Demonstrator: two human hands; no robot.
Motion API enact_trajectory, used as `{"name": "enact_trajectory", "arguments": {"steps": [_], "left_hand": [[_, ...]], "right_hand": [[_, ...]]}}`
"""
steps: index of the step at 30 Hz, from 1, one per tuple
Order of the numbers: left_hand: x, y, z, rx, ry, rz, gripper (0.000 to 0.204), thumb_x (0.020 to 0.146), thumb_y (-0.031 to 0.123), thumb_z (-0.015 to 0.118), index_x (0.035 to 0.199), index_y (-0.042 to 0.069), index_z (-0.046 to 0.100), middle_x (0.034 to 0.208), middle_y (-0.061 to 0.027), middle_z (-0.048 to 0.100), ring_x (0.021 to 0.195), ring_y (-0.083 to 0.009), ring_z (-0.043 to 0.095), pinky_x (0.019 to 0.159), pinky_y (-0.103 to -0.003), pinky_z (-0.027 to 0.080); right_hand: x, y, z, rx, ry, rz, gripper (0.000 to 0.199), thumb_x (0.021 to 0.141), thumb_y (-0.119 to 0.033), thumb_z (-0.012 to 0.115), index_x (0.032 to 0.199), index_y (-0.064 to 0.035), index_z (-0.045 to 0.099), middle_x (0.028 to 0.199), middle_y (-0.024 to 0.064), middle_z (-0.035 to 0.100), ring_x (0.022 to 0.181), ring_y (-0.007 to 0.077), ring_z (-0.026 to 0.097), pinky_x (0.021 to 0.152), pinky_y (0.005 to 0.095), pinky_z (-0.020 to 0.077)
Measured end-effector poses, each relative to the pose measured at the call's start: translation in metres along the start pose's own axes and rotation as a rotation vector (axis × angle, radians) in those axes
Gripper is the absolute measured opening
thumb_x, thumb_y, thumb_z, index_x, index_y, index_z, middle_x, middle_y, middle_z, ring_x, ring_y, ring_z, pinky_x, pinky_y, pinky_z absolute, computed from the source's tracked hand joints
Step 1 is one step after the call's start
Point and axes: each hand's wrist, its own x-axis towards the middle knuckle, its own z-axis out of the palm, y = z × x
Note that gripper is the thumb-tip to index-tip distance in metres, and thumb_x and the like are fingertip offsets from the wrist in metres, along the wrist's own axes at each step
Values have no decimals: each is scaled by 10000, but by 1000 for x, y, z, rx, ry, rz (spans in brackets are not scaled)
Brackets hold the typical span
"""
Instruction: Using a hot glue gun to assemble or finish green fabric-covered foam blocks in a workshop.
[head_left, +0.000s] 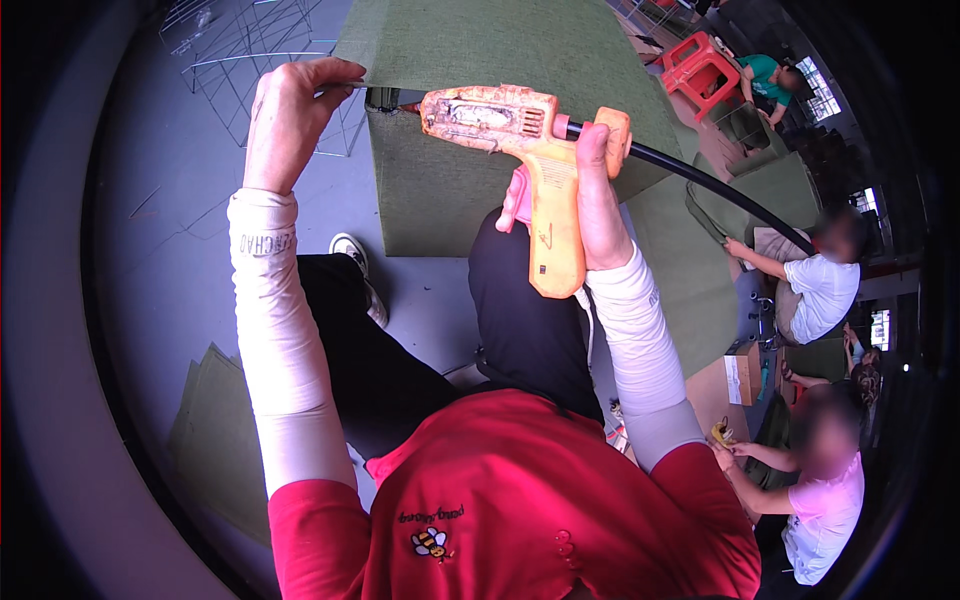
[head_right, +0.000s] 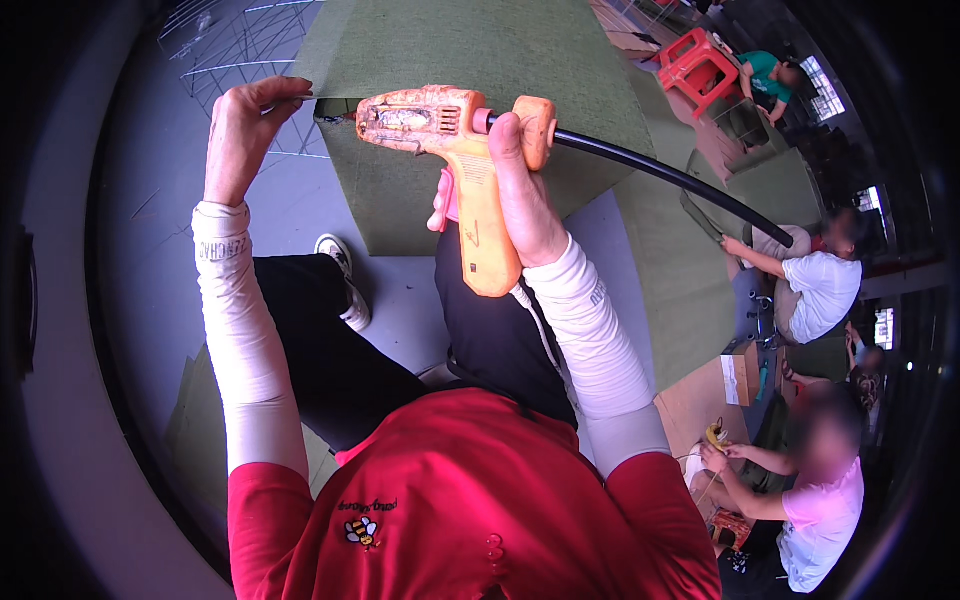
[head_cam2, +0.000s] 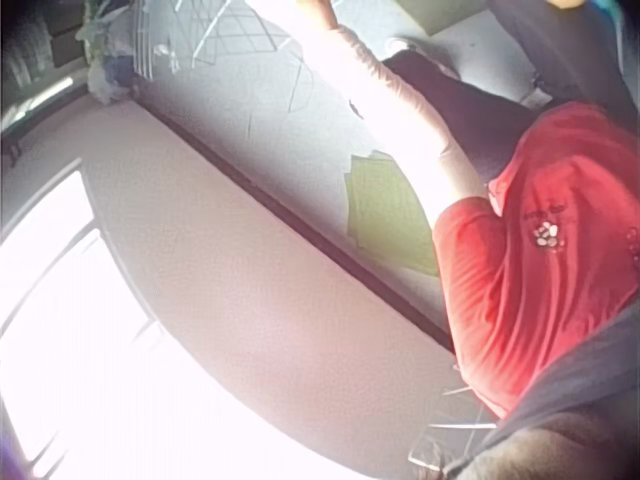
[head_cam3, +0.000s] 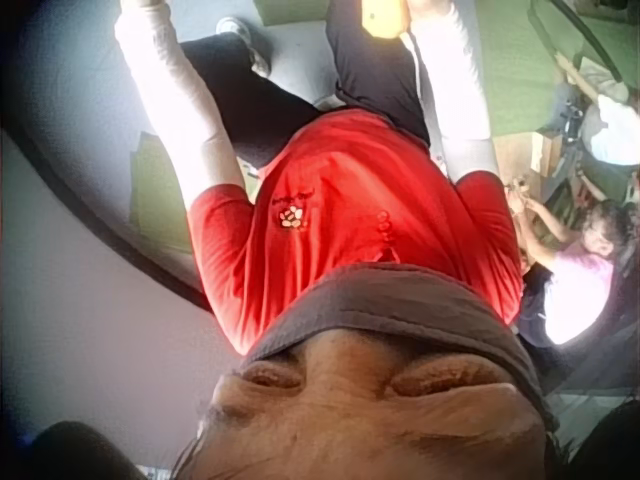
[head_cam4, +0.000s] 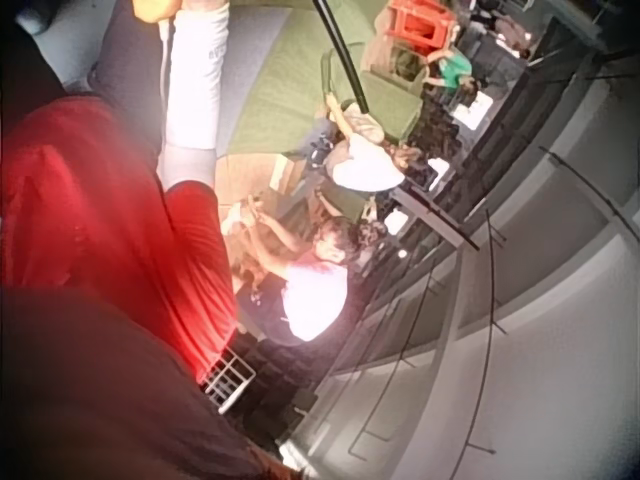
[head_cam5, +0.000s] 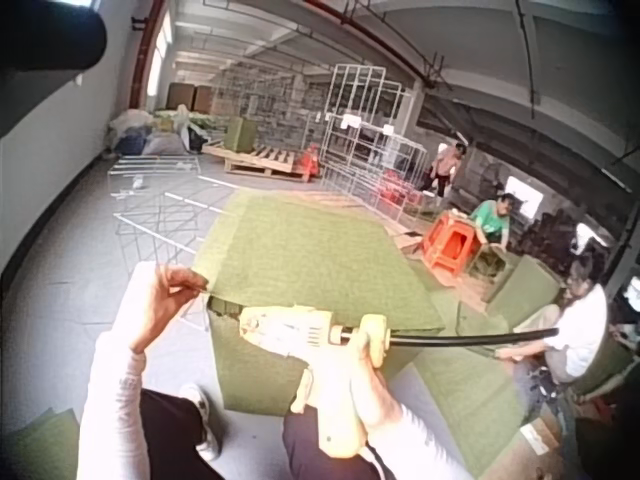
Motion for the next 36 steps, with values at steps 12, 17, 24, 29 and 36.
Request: {"name": "enact_trajectory", "arguments": {"steps": [12,17,24,29,36], "left_hand": [[3,-4,5,-3,-3,11,207,828,0,637,1021,25,707,926,-102,721,866,-174,696,797,-279,528],[6,-7,7,-6,-13,6,204,829,4,638,1018,31,710,929,-98,721,872,-176,696,798,-285,530],[7,-11,7,-12,-7,3,204,828,4,640,1017,32,711,935,-96,722,878,-175,696,802,-287,532],[6,-13,11,-31,40,38,181,803,4,648,972,22,712,881,-134,713,826,-221,704,765,-299,532],[4,-19,10,-34,35,44,177,807,13,650,972,21,712,876,-134,713,829,-224,705,767,-301,532]], "right_hand": [[-3,0,-13,16,38,-2,876,836,-772,306,1261,-15,415,755,116,560,594,198,600,545,375,546],[-2,4,-17,7,77,3,866,841,-767,309,1258,-15,419,735,111,559,577,193,595,536,372,544],[-3,0,-18,-36,66,11,875,830,-782,307,1246,-23,437,725,103,559,564,186,587,520,354,536],[-1,7,-17,-33,62,23,902,811,-806,298,1247,-29,440,724,99,561,552,184,583,508,336,528],[-1,9,-20,-19,83,32,876,821,-793,309,1226,-31,456,675,86,552,542,172,578,501,331,525]]}}
